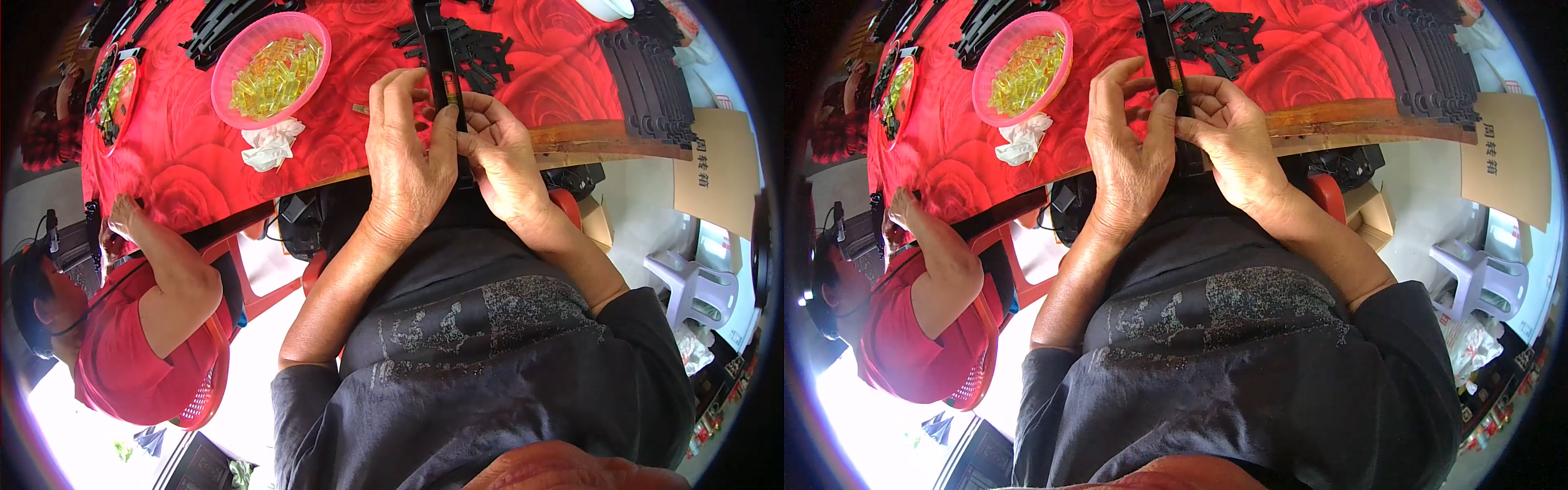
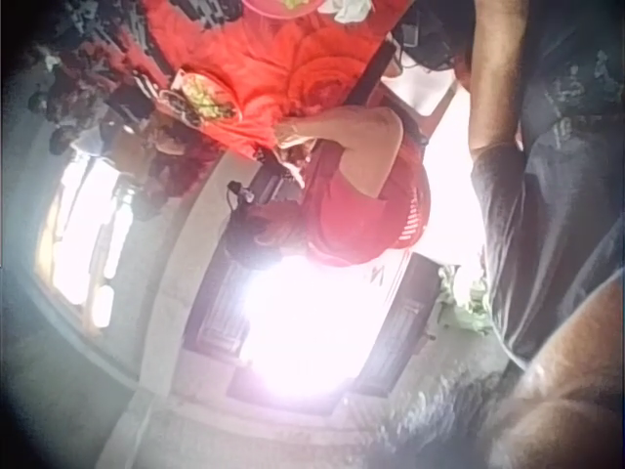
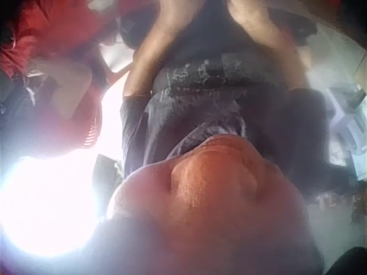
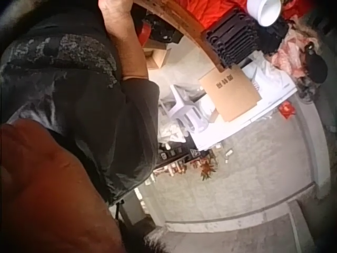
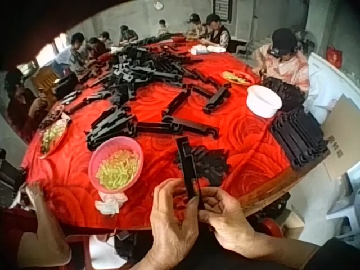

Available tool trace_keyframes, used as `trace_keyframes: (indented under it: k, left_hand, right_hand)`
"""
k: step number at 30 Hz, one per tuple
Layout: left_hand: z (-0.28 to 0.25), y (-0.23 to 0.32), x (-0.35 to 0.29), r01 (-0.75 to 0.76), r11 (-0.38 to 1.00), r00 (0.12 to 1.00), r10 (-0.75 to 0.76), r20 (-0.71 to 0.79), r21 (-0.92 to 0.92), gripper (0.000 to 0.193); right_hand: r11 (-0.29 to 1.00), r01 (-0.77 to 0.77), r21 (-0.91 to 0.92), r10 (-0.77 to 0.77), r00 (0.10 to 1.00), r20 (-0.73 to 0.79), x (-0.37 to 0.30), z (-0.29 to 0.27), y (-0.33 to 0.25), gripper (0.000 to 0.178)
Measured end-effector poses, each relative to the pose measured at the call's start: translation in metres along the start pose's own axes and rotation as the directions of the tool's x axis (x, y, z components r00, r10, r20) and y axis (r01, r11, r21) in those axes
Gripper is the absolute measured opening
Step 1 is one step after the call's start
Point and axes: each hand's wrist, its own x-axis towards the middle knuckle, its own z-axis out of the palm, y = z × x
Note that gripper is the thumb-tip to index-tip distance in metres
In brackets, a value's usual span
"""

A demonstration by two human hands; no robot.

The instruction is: The person takes a yellow level vial from a bowl, inserts it into a black plastic frame, and presses it into place by hand.

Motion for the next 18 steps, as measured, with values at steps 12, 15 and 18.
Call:
trace_keyframes:
  k: [12,15,18]
  left_hand:
    - [0.003,0.001,0.001,-0.176,0.939,0.981,0.145,0.127,0.294,0.037]
    - [0.002,0.002,0.0,-0.228,0.904,0.968,0.172,0.182,0.361,0.039]
    - [0.005,-0.002,-0.004,-0.284,0.901,0.953,0.227,0.201,0.328,0.044]
  right_hand:
    - [0.999,0.021,-0.039,-0.025,0.995,-0.093,-0.003,-0.004,0.006,0.042]
    - [1.0,-0.006,-0.026,0.004,0.997,-0.077,-0.002,-0.008,0.005,0.042]
    - [0.999,-0.021,-0.049,0.018,0.998,-0.063,-0.005,-0.01,0.005,0.041]
